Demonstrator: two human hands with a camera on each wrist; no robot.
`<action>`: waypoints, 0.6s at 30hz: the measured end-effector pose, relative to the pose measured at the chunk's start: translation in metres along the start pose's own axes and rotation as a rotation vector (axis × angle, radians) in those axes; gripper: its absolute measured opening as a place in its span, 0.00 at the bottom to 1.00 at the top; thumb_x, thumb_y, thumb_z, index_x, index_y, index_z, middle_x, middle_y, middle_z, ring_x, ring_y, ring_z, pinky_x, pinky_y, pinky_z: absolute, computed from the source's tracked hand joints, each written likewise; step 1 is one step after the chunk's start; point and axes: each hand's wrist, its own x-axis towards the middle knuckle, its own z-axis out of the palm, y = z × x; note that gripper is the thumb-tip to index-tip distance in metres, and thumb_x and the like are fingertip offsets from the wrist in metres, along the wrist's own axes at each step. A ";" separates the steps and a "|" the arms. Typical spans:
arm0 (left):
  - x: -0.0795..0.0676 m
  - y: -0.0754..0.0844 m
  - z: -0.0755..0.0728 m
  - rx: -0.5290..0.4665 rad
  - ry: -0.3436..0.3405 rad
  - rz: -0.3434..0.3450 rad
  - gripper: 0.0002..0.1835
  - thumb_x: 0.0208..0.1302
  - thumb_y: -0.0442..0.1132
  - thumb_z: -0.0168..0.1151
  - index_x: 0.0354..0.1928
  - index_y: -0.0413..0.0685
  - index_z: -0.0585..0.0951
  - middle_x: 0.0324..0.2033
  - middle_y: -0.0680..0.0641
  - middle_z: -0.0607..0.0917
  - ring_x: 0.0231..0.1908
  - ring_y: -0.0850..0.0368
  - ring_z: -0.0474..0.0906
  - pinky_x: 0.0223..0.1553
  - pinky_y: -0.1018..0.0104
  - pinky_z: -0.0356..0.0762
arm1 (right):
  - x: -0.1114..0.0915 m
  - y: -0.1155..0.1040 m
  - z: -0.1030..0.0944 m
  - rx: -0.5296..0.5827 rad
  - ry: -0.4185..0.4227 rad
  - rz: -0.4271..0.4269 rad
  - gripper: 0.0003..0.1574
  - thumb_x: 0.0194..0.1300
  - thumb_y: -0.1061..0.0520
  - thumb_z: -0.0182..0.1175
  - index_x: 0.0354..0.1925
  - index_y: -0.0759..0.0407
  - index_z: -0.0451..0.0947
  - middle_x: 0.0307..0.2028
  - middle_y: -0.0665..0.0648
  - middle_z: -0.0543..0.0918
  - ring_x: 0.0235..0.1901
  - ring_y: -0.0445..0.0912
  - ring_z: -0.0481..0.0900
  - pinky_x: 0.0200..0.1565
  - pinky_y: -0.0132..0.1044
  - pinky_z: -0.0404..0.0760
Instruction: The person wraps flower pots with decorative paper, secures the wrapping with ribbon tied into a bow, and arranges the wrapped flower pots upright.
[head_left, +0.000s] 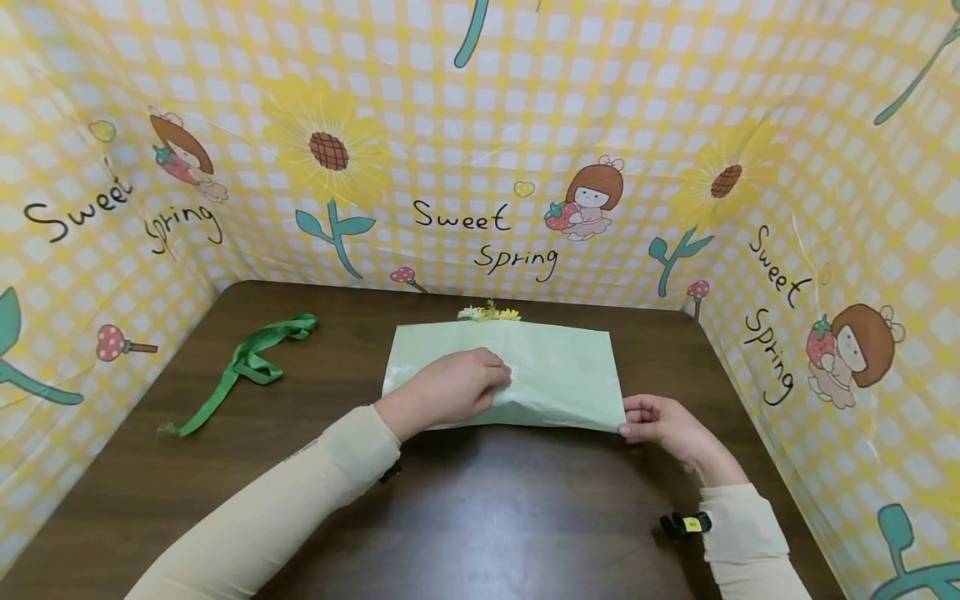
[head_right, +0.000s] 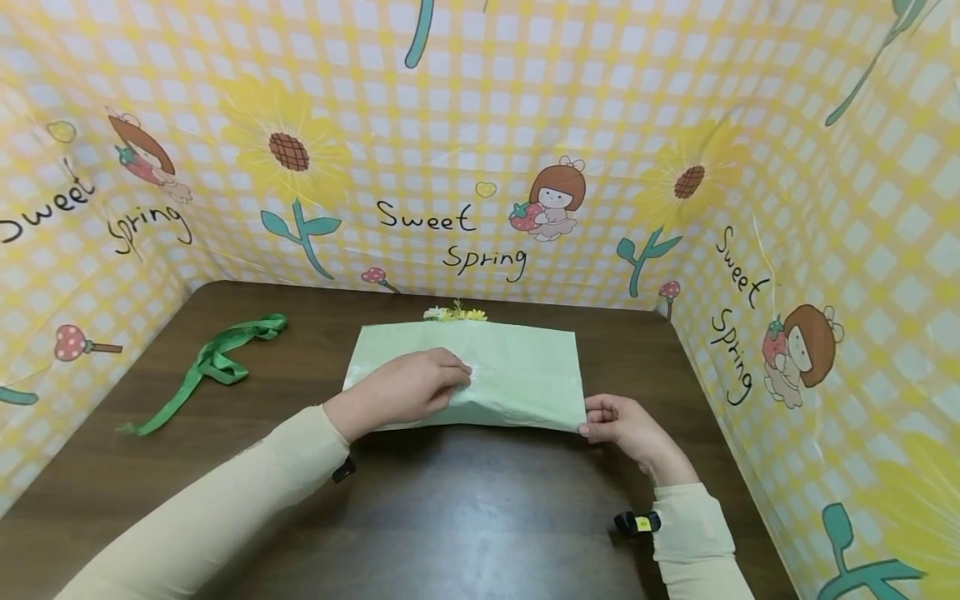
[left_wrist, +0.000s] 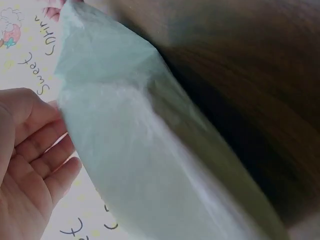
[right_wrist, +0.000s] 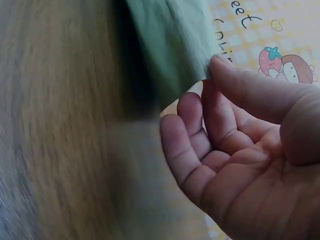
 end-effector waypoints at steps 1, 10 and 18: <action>0.000 0.000 0.000 -0.002 -0.004 -0.004 0.14 0.65 0.36 0.51 0.46 0.54 0.84 0.47 0.54 0.83 0.52 0.60 0.78 0.54 0.65 0.75 | -0.001 -0.002 -0.001 -0.028 0.001 -0.007 0.32 0.59 0.61 0.67 0.57 0.74 0.69 0.38 0.59 0.82 0.38 0.44 0.81 0.42 0.38 0.83; -0.010 -0.002 -0.005 -0.007 -0.017 -0.024 0.14 0.65 0.35 0.51 0.47 0.53 0.84 0.48 0.54 0.83 0.53 0.59 0.77 0.56 0.65 0.74 | 0.000 -0.088 0.028 -0.581 0.445 -0.255 0.23 0.66 0.54 0.61 0.58 0.60 0.75 0.51 0.59 0.80 0.51 0.54 0.78 0.51 0.50 0.77; -0.012 0.000 -0.001 -0.027 -0.013 -0.050 0.17 0.66 0.38 0.53 0.54 0.52 0.82 0.53 0.53 0.81 0.57 0.59 0.75 0.58 0.65 0.73 | 0.039 -0.134 0.106 -0.679 0.406 -0.516 0.12 0.65 0.56 0.62 0.46 0.54 0.84 0.42 0.50 0.84 0.43 0.45 0.81 0.45 0.42 0.80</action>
